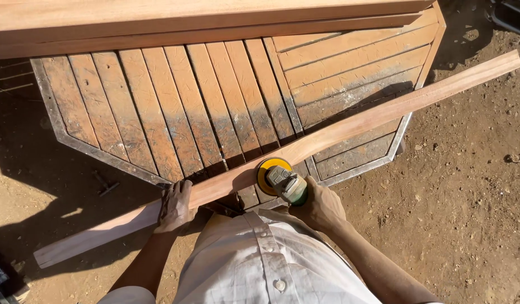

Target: Sanding a curved wooden piece using an angle grinder

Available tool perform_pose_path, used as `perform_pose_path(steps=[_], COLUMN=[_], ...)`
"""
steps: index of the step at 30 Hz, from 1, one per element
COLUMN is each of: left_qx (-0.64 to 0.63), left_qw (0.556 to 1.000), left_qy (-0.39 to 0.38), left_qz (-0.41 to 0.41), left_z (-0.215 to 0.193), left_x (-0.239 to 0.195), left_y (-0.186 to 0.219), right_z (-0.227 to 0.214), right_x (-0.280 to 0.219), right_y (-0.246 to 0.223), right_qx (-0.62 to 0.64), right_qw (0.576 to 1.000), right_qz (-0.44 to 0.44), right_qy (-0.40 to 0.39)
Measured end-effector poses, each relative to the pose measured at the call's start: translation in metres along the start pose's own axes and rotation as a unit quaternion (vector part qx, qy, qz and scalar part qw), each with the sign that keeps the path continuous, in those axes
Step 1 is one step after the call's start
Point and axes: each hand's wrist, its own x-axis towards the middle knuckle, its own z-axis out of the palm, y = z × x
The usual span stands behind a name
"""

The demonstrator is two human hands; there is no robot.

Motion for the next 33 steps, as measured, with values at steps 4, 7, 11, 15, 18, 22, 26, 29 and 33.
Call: perform_pose_path(steps=[4, 7, 11, 15, 18, 22, 26, 29, 33], left_qx=[0.025, 0.019, 0.022, 0.004, 0.090, 0.044, 0.059, 0.059, 0.066], left_qw=[0.999, 0.999, 1.000, 0.999, 0.996, 0.999, 0.998, 0.998, 0.997], left_qy=[-0.016, -0.026, -0.016, -0.028, -0.011, -0.008, -0.019, -0.019, -0.013], left_qz=[-0.018, -0.023, -0.008, 0.027, 0.020, 0.015, -0.016, -0.021, -0.028], left_z=[0.015, 0.017, -0.013, -0.039, -0.004, 0.043, 0.031, 0.019, -0.023], left_x=[0.000, -0.001, 0.000, 0.002, 0.005, 0.021, 0.010, 0.004, -0.014], left_y=[-0.011, -0.013, 0.001, 0.010, -0.011, -0.040, -0.027, -0.013, 0.025], right_z=[-0.020, 0.007, -0.005, -0.028, -0.024, -0.031, -0.027, -0.014, 0.002], right_x=[-0.033, -0.003, 0.020, 0.044, 0.052, 0.042, 0.022, 0.004, -0.005], right_y=[-0.065, -0.023, 0.035, 0.125, 0.155, 0.120, 0.058, 0.009, -0.034], right_qx=[0.014, -0.001, 0.103, 0.074, 0.098, 0.126, 0.089, 0.005, -0.106], right_qw=[1.000, 1.000, 0.987, 0.966, 0.958, 0.956, 0.984, 0.998, 0.987], right_qz=[-0.007, -0.013, 0.064, 0.164, 0.174, 0.164, 0.106, 0.039, -0.118], right_qy=[-0.014, 0.006, 0.102, 0.185, 0.206, 0.207, 0.108, 0.047, -0.023])
